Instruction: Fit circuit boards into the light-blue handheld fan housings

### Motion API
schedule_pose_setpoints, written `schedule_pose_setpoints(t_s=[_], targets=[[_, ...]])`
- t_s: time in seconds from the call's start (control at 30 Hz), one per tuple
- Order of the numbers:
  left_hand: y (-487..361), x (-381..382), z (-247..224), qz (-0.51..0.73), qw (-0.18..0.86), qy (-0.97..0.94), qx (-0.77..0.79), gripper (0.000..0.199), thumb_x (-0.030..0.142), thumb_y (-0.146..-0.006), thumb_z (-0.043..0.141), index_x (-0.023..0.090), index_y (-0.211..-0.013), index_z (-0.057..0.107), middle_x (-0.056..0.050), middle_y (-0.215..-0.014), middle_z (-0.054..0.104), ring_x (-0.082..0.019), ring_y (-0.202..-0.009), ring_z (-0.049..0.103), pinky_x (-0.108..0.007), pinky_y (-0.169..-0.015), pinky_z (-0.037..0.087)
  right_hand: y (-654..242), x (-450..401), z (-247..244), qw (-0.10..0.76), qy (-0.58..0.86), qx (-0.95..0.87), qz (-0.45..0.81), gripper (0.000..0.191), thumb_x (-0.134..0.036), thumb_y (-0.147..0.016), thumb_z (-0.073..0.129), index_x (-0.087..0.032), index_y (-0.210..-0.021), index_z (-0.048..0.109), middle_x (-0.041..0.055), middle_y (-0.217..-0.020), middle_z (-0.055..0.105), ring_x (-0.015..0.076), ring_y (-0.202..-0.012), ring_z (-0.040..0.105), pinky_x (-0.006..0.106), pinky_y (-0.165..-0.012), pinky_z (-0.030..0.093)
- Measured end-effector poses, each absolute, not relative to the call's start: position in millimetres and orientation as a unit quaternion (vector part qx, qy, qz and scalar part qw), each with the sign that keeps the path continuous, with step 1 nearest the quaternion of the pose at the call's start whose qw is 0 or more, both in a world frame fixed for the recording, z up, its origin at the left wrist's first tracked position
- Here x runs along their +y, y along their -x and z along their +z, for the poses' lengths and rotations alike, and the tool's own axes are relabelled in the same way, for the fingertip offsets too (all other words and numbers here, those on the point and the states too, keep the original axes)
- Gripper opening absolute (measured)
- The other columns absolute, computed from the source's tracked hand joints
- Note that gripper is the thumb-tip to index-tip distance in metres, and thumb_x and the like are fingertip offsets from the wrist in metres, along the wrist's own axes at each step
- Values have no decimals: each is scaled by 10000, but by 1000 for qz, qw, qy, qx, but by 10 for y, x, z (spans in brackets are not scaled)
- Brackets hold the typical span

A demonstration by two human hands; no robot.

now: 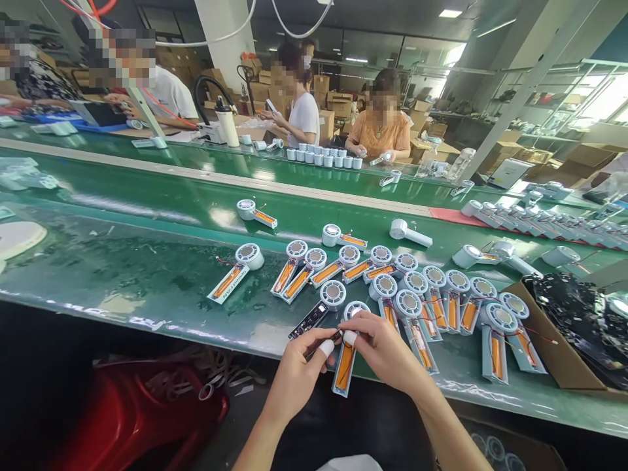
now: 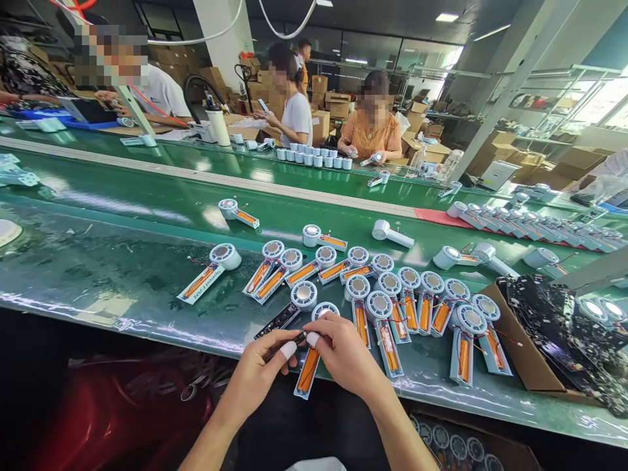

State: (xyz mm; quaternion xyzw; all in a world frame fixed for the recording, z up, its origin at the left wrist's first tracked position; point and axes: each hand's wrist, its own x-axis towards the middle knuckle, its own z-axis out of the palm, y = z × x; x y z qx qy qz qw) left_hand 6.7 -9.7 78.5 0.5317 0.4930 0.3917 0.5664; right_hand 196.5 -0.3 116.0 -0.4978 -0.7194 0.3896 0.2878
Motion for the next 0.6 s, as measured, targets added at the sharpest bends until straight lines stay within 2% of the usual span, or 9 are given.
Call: schedule_pose_setpoints(t_s=[0.1,0.27,0.43,0.53,0.6], targets=[[-86,-105,807,390,578,-514,500,332,353,-867,605,168,-1110,735,-57,-883,743,-164,-672,646,-253,-581,510,-1991,-24,1209,273,495,-723,398,252,-177,-973,531,-229,-1121,727,25,-901,608,169,-790,571,282,-701,420],[-72,-111,851,374,572,-525,507,330,371,-833,625,183,-1068,760,-49,-847,745,-176,-676,667,-256,-593,521,-1956,4,1144,286,497,-731,370,112,-141,-916,611,-191,-928,711,-3,-817,564,135,-689,503,244,-613,371],[-49,-73,797,376,524,-545,535,381,473,-771,656,197,-998,784,-41,-723,741,-212,-632,685,-278,-561,561,-1913,12,1093,302,499,-751,308,142,-91,-893,621,-180,-945,718,23,-863,626,151,-780,570,238,-685,404],[-12,-44,671,372,471,-579,552,424,574,-733,680,238,-969,783,-50,-837,788,-238,-637,721,-308,-577,601,-1893,-27,1170,291,525,-749,280,116,-173,-913,641,-207,-973,734,24,-886,687,166,-845,630,232,-748,435],[-6,-25,574,376,411,-617,556,431,618,-782,625,293,-1026,770,-28,-868,799,-264,-711,748,-331,-644,628,-1873,-54,1225,274,564,-729,274,147,-277,-944,622,-216,-1020,732,27,-886,718,179,-846,658,239,-756,450]])
